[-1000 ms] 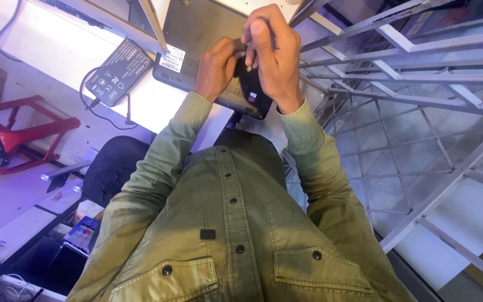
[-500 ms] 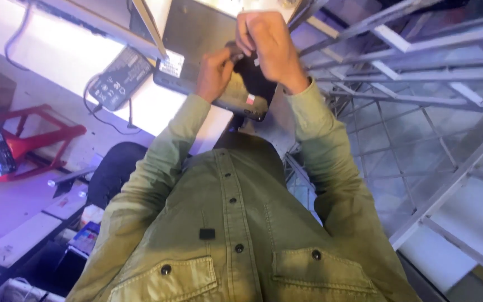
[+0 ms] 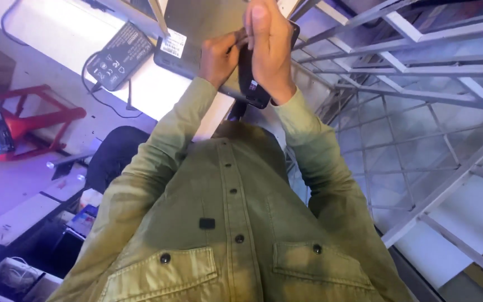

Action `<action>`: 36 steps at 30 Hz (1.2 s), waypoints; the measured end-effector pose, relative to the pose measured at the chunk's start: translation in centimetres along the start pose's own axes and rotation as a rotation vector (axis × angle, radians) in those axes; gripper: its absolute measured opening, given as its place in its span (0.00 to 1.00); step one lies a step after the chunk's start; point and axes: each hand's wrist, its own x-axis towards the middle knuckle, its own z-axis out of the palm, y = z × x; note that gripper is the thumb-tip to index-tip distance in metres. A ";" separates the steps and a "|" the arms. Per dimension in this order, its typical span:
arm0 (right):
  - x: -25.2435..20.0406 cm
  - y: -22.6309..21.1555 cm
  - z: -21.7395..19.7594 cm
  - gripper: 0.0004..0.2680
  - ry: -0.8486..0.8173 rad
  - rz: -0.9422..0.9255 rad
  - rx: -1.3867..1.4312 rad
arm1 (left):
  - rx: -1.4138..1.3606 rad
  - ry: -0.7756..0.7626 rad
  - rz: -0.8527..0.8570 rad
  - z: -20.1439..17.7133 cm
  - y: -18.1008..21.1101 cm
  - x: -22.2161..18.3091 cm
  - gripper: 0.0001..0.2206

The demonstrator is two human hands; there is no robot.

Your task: The person unscrews the back cover of a laptop with a screwdriver, removes the cover, and works on the internal components, detaching the battery and handling the motherboard and cooling fan. Another person briefly assists by holding the chassis while the person continues prying at components.

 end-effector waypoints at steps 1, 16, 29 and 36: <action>-0.8 0.9 0.5 0.20 0.000 0.004 0.000 | -0.001 -0.002 -0.002 -0.2 0.2 -1.3 0.06; 1.5 0.4 -1.2 0.20 -0.279 -0.017 0.126 | -0.057 0.056 -0.162 0.4 0.3 0.2 0.07; 2.1 -0.7 -2.7 0.17 -0.420 -0.010 0.013 | -0.078 0.052 -0.129 0.4 0.2 -0.1 0.01; 1.8 0.3 -2.5 0.15 -0.362 -0.052 -0.175 | -0.253 -0.152 -0.152 -1.3 1.9 1.3 0.10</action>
